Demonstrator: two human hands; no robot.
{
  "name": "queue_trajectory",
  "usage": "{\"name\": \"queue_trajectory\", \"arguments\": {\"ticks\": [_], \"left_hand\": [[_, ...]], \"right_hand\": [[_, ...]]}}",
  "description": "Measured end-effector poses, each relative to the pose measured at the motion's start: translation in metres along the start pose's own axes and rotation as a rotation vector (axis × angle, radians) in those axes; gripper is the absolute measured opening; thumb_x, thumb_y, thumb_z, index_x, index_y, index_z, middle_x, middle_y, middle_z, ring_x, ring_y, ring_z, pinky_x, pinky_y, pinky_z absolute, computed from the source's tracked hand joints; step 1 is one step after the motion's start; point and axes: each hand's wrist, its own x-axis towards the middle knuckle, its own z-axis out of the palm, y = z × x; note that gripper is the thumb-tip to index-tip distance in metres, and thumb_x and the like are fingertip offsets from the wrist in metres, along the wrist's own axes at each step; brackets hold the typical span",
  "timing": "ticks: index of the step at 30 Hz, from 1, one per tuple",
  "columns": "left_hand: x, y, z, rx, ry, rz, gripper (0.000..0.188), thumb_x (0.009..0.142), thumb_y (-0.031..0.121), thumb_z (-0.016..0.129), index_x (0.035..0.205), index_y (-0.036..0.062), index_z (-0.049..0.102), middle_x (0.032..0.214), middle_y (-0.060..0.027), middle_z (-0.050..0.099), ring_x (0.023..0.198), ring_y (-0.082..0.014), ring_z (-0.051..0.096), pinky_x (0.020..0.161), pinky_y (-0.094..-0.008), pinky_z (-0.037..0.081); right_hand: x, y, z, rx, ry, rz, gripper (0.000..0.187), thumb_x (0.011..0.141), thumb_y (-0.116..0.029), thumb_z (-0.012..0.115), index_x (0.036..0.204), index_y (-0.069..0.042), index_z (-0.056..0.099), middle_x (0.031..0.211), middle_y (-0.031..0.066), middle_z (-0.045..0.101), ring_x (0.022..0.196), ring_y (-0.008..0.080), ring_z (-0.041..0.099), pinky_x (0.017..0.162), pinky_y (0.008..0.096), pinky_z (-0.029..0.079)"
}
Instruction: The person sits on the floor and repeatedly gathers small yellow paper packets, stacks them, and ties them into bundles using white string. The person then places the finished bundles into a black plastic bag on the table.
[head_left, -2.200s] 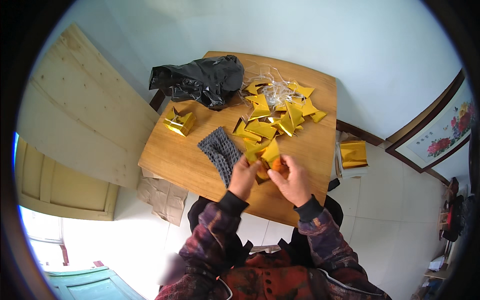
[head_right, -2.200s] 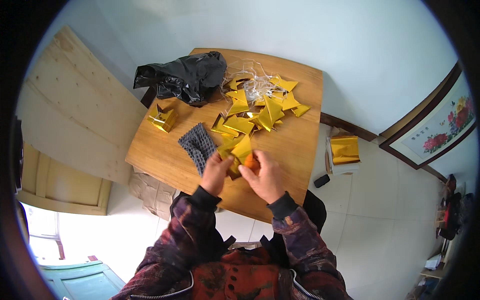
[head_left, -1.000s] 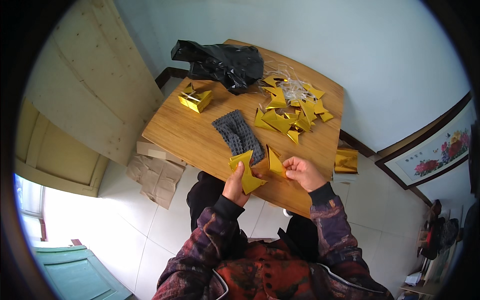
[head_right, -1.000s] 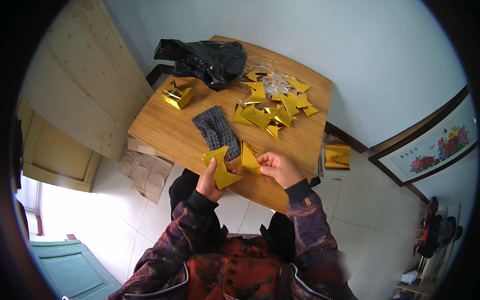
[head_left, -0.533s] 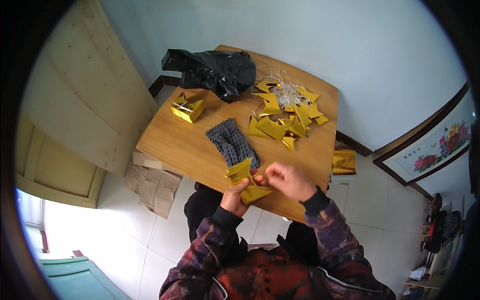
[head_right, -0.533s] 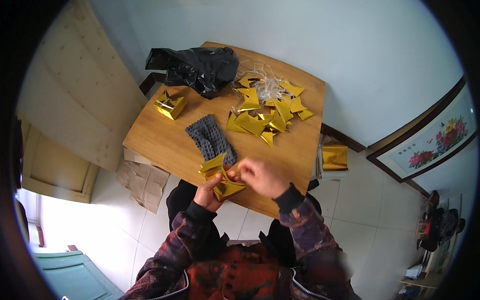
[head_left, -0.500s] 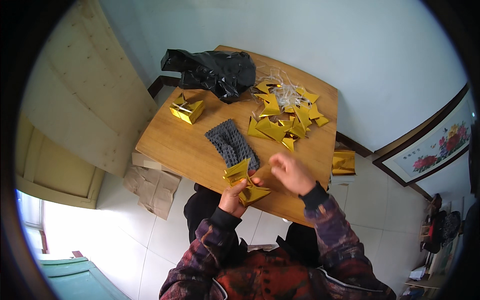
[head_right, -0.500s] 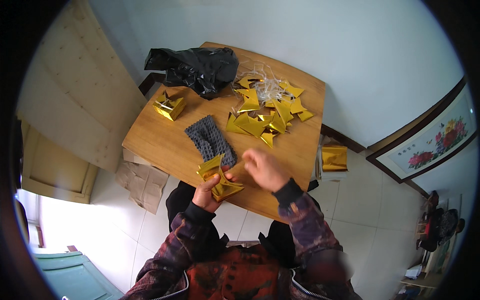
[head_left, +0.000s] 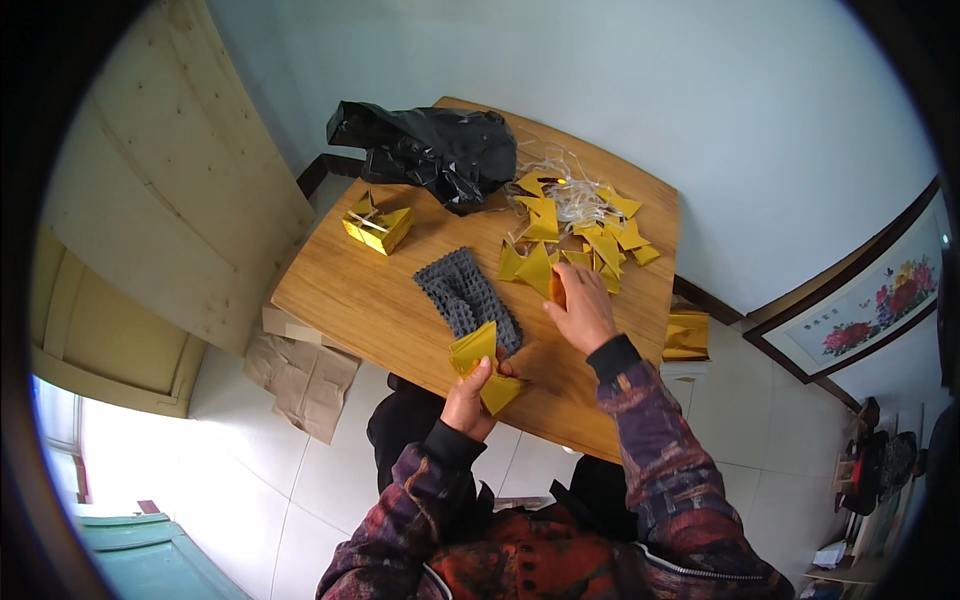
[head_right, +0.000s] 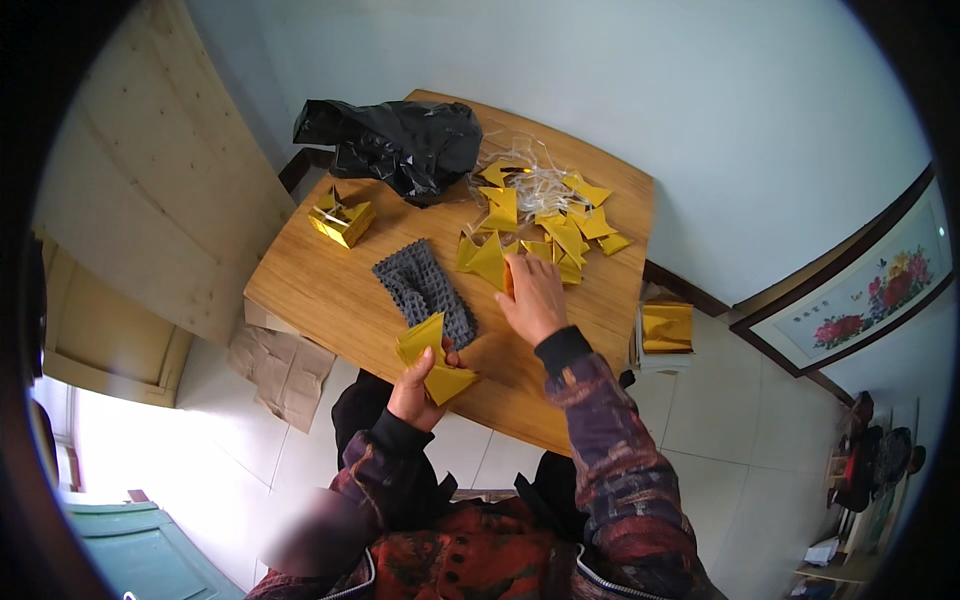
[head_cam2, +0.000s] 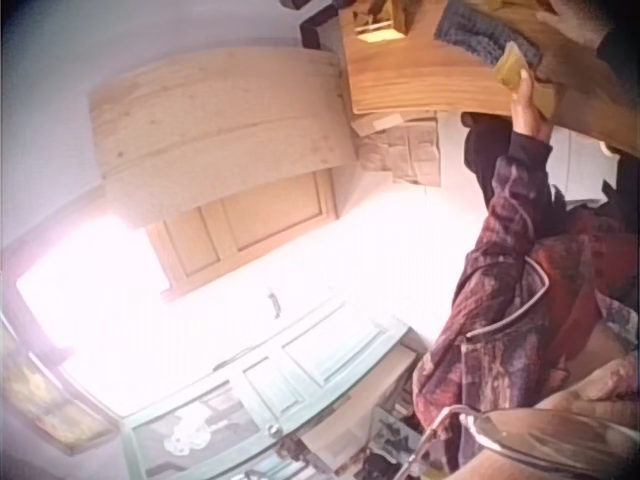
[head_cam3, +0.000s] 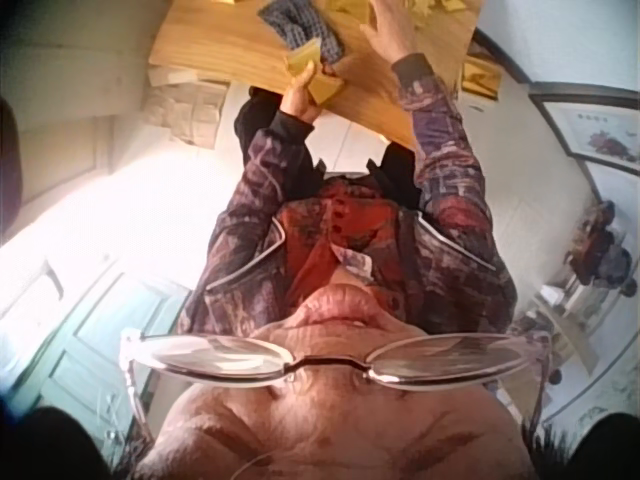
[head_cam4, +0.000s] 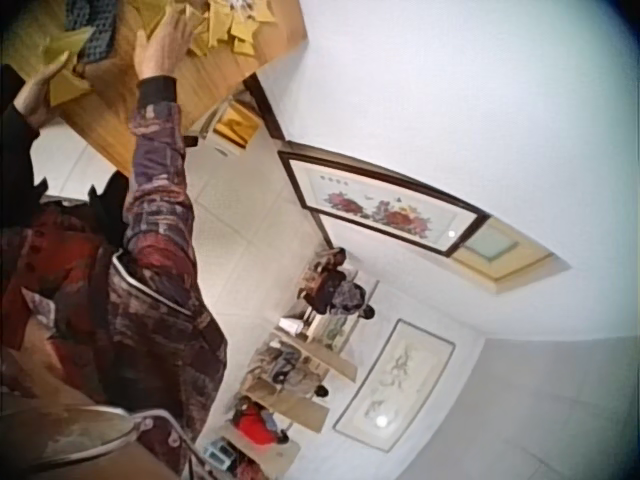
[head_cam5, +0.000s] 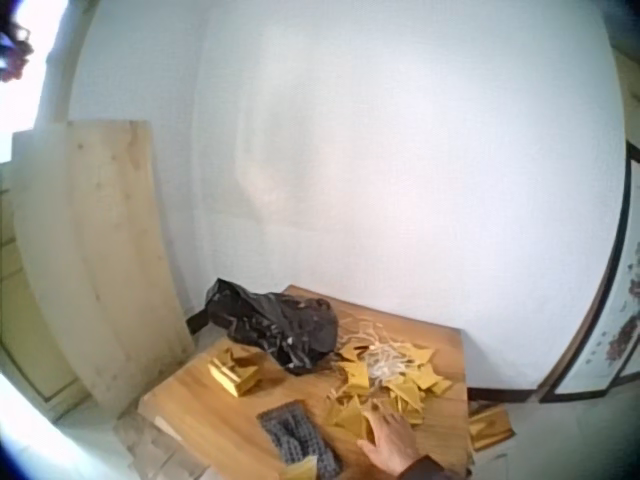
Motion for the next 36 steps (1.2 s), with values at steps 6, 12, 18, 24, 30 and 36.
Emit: {"name": "queue_trajectory", "arguments": {"ticks": [6, 12, 18, 24, 30, 36], "left_hand": [[0.006, -0.015, 0.010, -0.008, -0.039, 0.086, 0.039, 0.092, 0.032, 0.062, 0.121, 0.0092, 0.052, 0.107, -0.0050, 0.060, 0.100, -0.0191, 0.058, 0.091, -0.0360, 0.048], [-0.003, -0.018, 0.003, 0.063, 0.041, 0.024, 0.034, 0.095, 0.022, 0.055, 0.125, 0.0063, 0.050, 0.115, -0.0071, 0.060, 0.108, -0.0213, 0.057, 0.097, -0.0379, 0.046], [0.000, -0.006, -0.017, -0.095, 0.029, 0.002, 0.027, 0.092, 0.012, 0.051, 0.117, 0.0030, 0.051, 0.098, -0.0104, 0.059, 0.105, -0.0289, 0.056, 0.096, -0.0459, 0.045], [-0.001, -0.007, -0.025, -0.062, 0.030, -0.008, 0.033, 0.090, 0.017, 0.059, 0.118, 0.0040, 0.049, 0.097, -0.0092, 0.058, 0.107, -0.0289, 0.055, 0.097, -0.0463, 0.043], [0.001, -0.009, -0.022, -0.085, -0.005, 0.044, 0.032, 0.091, 0.021, 0.062, 0.115, 0.0032, 0.052, 0.093, -0.0080, 0.060, 0.102, -0.0282, 0.059, 0.095, -0.0432, 0.046], [0.005, -0.014, -0.013, 0.027, 0.066, 0.083, 0.029, 0.094, 0.025, 0.059, 0.113, 0.0051, 0.053, 0.092, -0.0063, 0.060, 0.099, -0.0253, 0.060, 0.094, -0.0406, 0.047]], "right_hand": [[-0.069, -0.070, -0.026, 0.706, -0.239, 0.090, 0.041, 0.074, -0.010, 0.069, 0.111, 0.000, 0.055, 0.097, 0.0156, 0.062, 0.090, 0.0309, 0.061, 0.080, 0.0389, 0.050], [-0.085, -0.089, -0.017, 0.387, -0.154, -0.154, 0.044, 0.077, -0.019, 0.071, 0.113, 0.000, 0.055, 0.118, 0.0136, 0.058, 0.110, 0.0336, 0.053, 0.097, 0.0409, 0.041], [-0.009, -0.022, 0.004, 0.228, -0.070, 0.012, 0.045, 0.079, -0.015, 0.069, 0.118, 0.001, 0.053, 0.121, 0.0199, 0.056, 0.115, 0.0357, 0.052, 0.098, 0.0398, 0.042], [0.042, 0.016, 0.046, -0.186, -0.216, -0.040, 0.052, 0.074, -0.020, 0.072, 0.118, -0.001, 0.052, 0.118, 0.0167, 0.055, 0.115, 0.0337, 0.048, 0.099, 0.0431, 0.037], [0.011, -0.008, 0.030, -0.264, -0.005, -0.185, 0.050, 0.074, -0.021, 0.069, 0.118, -0.002, 0.054, 0.101, 0.0143, 0.059, 0.104, 0.0311, 0.051, 0.095, 0.0434, 0.037], [-0.041, -0.042, -0.006, 0.206, -0.058, 0.081, 0.046, 0.078, -0.016, 0.067, 0.118, 0.000, 0.051, 0.102, 0.0185, 0.063, 0.094, 0.0358, 0.060, 0.085, 0.0431, 0.046]]}}
